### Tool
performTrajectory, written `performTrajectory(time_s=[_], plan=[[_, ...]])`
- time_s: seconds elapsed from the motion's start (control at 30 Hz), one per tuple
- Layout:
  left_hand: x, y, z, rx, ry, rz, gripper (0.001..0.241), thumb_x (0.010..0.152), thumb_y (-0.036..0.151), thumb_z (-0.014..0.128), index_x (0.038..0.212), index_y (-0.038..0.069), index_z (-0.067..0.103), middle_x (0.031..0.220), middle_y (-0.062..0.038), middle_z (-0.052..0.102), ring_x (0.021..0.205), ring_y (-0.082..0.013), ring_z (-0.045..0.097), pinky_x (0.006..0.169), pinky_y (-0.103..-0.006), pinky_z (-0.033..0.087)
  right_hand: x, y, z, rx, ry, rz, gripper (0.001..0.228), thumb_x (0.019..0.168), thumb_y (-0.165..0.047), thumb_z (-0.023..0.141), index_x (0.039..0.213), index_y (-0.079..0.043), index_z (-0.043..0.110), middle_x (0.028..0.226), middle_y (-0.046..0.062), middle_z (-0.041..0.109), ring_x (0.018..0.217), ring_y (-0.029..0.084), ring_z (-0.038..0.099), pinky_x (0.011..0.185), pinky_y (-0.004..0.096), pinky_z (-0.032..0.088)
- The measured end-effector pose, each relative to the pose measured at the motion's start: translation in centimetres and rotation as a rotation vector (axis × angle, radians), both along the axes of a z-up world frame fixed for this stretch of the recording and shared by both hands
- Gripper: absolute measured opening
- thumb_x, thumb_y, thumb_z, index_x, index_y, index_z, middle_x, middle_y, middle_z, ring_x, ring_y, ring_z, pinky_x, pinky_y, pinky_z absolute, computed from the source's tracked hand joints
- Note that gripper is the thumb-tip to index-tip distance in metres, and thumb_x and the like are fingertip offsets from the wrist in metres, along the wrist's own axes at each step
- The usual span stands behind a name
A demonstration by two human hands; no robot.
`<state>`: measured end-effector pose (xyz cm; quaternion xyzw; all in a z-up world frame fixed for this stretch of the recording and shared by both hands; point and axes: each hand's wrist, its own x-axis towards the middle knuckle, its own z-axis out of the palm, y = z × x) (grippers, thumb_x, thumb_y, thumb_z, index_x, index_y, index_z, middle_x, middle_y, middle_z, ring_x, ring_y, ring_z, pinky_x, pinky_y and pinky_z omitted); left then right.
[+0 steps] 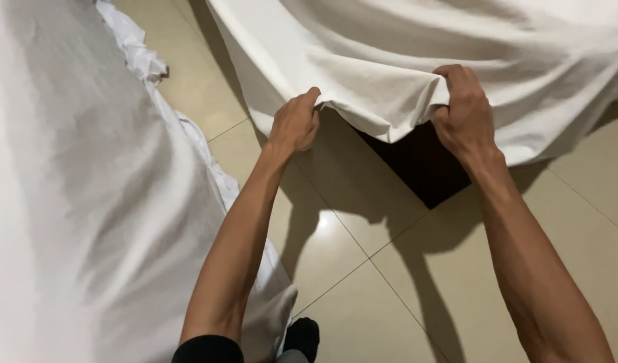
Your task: The person removes a pillow and a white sheet from a mattress, placing them onto an adjacent bed. Then, the person spreads a fresh white fitted sheet over the mattress, tucking the corners and smoothing the fabric by hand.
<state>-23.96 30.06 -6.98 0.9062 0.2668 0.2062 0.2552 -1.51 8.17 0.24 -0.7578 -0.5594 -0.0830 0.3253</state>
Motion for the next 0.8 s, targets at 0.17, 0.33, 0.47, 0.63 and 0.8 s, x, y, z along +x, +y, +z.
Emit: performTrajectory(time_s=[0.17, 0.33, 0.47, 0.63, 0.8], plan=[[3.4, -2.6, 1.9, 0.051, -0.003, -0.052, 0.013, 0.091, 0.001, 0.059, 0.103, 0.001, 0.053, 0.082, -0.021, 0.068, 0.079, -0.0427, 0.066, 0.072, -0.055, 0.05, 2.1, -2.8, 0.6, -0.094, -0.15, -0.098, 0.043, 0.077, 0.009, 0.063, 0.118, -0.003, 0.062, 0.111, 0.017, 0.07, 0.086, 0.038, 0.068, 0.072, 0.049, 0.056], [7.3, -5.5, 3.3, 0.112, -0.103, -0.096, 0.015, 0.091, 0.007, 0.065, 0.1, 0.004, 0.053, 0.079, -0.019, 0.071, 0.077, -0.0425, 0.068, 0.066, -0.0538, 0.051, 5.5, -6.4, 1.2, -0.029, -0.327, -0.135, 0.03, 0.089, -0.009, 0.081, 0.115, -0.007, 0.065, 0.103, 0.013, 0.074, 0.077, 0.032, 0.072, 0.067, 0.045, 0.058], [10.2, -7.4, 3.6, 0.156, -0.169, -0.118, 0.019, 0.092, 0.012, 0.068, 0.1, 0.005, 0.052, 0.074, -0.018, 0.071, 0.071, -0.0418, 0.068, 0.061, -0.0539, 0.05, 7.1, -9.2, 2.4, -0.033, -0.288, -0.172, 0.027, 0.095, -0.013, 0.084, 0.114, -0.006, 0.065, 0.095, 0.014, 0.073, 0.077, 0.032, 0.073, 0.068, 0.044, 0.059], [14.1, -10.5, 3.8, 0.185, -0.193, -0.195, 0.025, 0.087, 0.01, 0.067, 0.104, 0.003, 0.05, 0.069, -0.02, 0.067, 0.069, -0.0449, 0.066, 0.059, -0.0548, 0.05, 9.0, -12.5, 2.8, -0.088, -0.253, -0.237, 0.03, 0.09, -0.007, 0.082, 0.116, -0.006, 0.066, 0.095, 0.013, 0.076, 0.079, 0.031, 0.075, 0.07, 0.043, 0.061], [18.2, -14.4, 4.5, 0.118, -0.34, -0.261, 0.023, 0.094, 0.014, 0.068, 0.102, 0.005, 0.049, 0.073, -0.02, 0.068, 0.072, -0.0449, 0.067, 0.06, -0.0553, 0.05, 10.9, -15.8, 3.1, -0.079, -0.323, -0.265, 0.029, 0.091, -0.004, 0.081, 0.117, -0.005, 0.067, 0.095, 0.014, 0.077, 0.082, 0.031, 0.075, 0.068, 0.043, 0.06]])
